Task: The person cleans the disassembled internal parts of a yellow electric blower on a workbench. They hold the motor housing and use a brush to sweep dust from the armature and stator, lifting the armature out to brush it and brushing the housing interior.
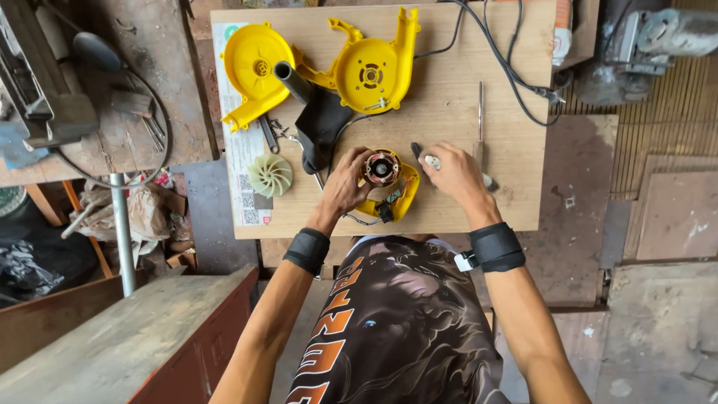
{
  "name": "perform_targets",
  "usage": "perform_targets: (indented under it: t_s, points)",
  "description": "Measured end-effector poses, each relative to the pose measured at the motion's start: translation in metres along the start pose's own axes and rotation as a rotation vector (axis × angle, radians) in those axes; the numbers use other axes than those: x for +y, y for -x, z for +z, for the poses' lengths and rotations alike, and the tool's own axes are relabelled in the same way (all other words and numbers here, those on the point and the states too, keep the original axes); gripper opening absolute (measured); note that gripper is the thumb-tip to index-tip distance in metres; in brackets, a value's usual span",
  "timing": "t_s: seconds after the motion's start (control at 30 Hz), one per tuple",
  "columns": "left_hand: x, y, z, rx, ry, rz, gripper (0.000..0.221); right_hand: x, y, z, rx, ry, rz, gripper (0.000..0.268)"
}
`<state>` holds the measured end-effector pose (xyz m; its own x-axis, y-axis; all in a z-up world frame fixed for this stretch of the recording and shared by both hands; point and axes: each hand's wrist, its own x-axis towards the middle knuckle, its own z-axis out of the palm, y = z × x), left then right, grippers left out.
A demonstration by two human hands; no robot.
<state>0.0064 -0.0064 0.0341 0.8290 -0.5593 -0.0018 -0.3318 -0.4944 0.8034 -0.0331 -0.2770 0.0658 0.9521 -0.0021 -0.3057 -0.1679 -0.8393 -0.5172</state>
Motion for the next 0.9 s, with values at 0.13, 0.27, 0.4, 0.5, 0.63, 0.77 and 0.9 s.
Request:
perform_targets:
  t_s: [0.13, 0.27, 0.4, 0.5, 0.63, 0.77, 0.9]
  points:
    - [0.001, -0.002, 0.002, -0.042, -0.015, -0.02, 0.064, -0.013, 0.006, 0.014, -0.338, 0.034, 0.258, 0.035]
    - [0.012, -0.006, -0.004, -0.039, -0.018, -0.04, 0.065, -0.008, 0.009, 0.039, -0.116, -0.15, 0.124, 0.03]
    - [0.011, -0.003, -0.003, -0.034, 0.022, -0.074, 0.063, -0.002, 0.014, 0.053, 0.078, -0.393, 0.053, 0.023]
    - [0.011, -0.003, -0.003, -0.034, -0.004, -0.052, 0.064, 0.009, 0.007, 0.072, 0.036, -0.371, 0.161, 0.028]
    - [0.01, -0.003, -0.002, -0.074, -0.024, -0.079, 0.066, 0.001, 0.007, 0.066, 0.048, -0.325, 0.147, 0.025]
    - [0.0, -0.005, 0.003, -0.089, -0.021, -0.056, 0.068, 0.005, 0.004, 0.075, 0.111, -0.303, 0.13, 0.027]
    - [-0.005, -0.003, 0.004, -0.091, -0.018, -0.041, 0.067, -0.005, 0.007, 0.068, 0.1, -0.304, 0.16, 0.025]
